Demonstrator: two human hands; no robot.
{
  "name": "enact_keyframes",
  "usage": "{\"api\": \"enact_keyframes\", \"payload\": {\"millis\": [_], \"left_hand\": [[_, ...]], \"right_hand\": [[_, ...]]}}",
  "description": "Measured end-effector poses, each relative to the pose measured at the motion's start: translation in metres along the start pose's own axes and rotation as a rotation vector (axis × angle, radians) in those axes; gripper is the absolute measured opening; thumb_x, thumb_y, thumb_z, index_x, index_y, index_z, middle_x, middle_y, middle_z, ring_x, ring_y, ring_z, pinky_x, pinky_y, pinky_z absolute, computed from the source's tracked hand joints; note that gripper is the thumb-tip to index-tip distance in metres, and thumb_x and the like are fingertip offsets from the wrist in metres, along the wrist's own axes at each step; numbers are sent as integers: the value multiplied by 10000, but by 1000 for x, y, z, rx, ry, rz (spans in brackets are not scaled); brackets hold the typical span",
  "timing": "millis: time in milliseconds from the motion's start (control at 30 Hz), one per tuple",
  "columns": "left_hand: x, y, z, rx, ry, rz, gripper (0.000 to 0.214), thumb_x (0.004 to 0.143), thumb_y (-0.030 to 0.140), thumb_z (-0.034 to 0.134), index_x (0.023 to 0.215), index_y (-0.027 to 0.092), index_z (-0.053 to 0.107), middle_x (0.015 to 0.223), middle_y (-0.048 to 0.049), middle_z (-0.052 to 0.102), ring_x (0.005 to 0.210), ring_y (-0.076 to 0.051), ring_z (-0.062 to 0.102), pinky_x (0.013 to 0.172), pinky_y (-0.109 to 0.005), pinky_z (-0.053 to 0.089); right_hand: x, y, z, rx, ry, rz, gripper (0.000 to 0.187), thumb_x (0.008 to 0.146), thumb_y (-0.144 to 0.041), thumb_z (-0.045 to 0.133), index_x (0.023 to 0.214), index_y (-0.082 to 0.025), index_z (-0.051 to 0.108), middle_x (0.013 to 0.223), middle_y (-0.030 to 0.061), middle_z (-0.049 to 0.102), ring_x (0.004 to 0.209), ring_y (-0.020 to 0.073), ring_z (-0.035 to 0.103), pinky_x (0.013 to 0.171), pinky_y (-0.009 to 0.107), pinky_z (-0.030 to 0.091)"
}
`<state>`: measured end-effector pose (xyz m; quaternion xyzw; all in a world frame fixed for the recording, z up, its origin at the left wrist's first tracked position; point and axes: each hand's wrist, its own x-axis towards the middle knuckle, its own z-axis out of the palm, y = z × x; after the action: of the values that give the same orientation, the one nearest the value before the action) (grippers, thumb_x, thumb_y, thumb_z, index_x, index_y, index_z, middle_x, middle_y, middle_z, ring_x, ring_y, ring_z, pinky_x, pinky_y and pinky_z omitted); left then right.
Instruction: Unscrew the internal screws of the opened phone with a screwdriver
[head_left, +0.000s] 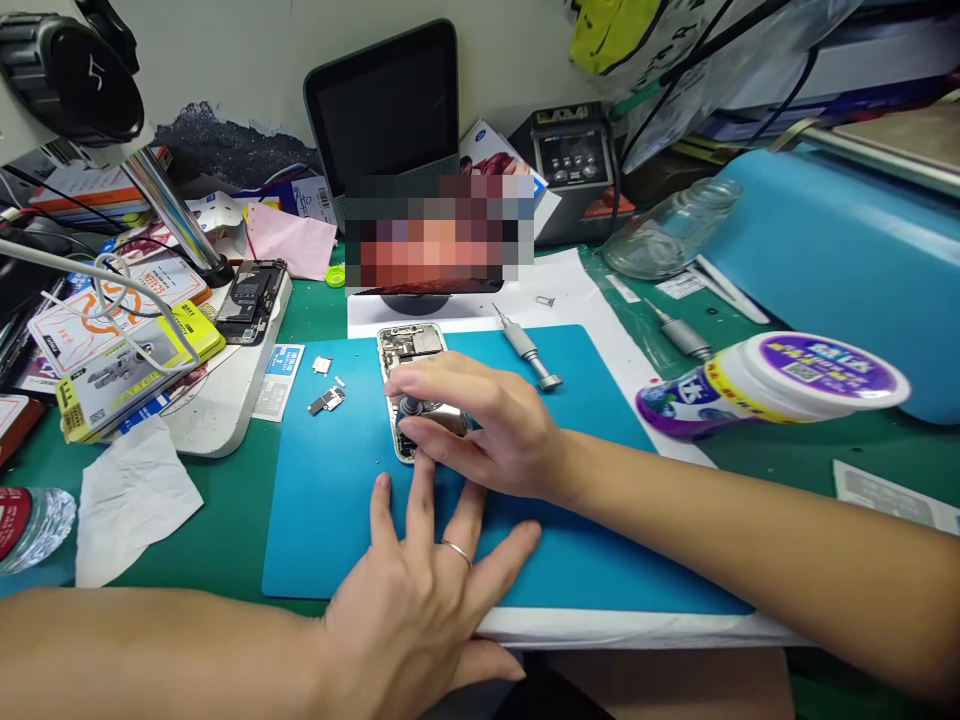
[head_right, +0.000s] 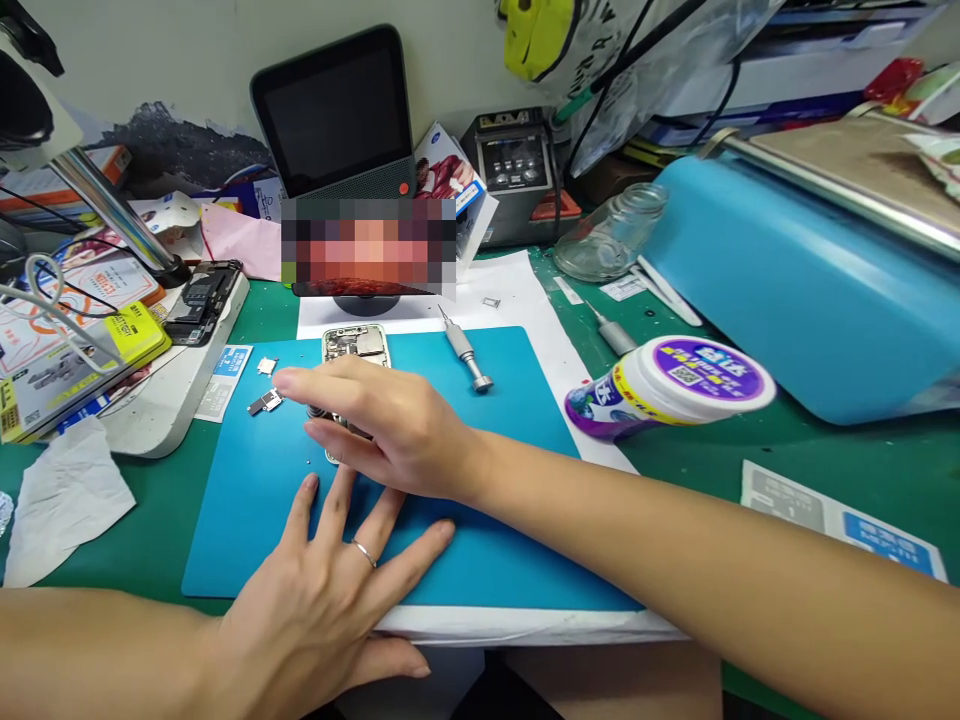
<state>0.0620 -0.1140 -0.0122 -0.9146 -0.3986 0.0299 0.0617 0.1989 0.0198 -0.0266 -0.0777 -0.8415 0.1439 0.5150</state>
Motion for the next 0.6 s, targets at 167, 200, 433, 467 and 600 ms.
{"api": "enact_keyframes", "payload": {"millis": [167,200,433,467,600], "left_hand": [[-1,1,-1,-8,-20,8,898,853,820,491,1590,336,315,1553,-125,484,1340,-463,527,960,-600,554],[-1,1,-1,-10,-28,6,894,858,816,488,1592,338,307,1554,-127,483,1339,-459,529,965,-602,550],[-1,0,-1,-21,-47,6,876,879,803,469,1599,335,291,1567,-140,462,1374,-461,492,989,-616,530],[-2,1,-1,-22,-40,3,868,878,802,472,1593,337,308,1557,-135,477,1365,-460,503,985,-615,536],[-2,0,-2,-26,-24,4,848,878,797,482,1578,337,348,1522,-125,524,1326,-455,543,972,-609,551]], "right_hand": [[1,0,0,-26,5,-31,453,937,-98,633,1355,-192,487,1106,91,719,1006,151,708,856,286,625],[1,-1,0,-29,5,-33,456,935,-89,628,1356,-194,488,1103,87,717,997,147,707,854,279,623],[1,-3,2,-19,13,-16,478,948,-95,593,1394,-212,467,1111,73,720,1012,154,703,880,302,622],[1,-3,2,-14,15,-14,473,948,-91,593,1388,-210,467,1113,75,719,1011,154,701,878,306,622],[0,-3,2,18,6,-12,453,941,-61,595,1360,-184,475,1135,96,712,1039,153,691,893,306,614]]}}
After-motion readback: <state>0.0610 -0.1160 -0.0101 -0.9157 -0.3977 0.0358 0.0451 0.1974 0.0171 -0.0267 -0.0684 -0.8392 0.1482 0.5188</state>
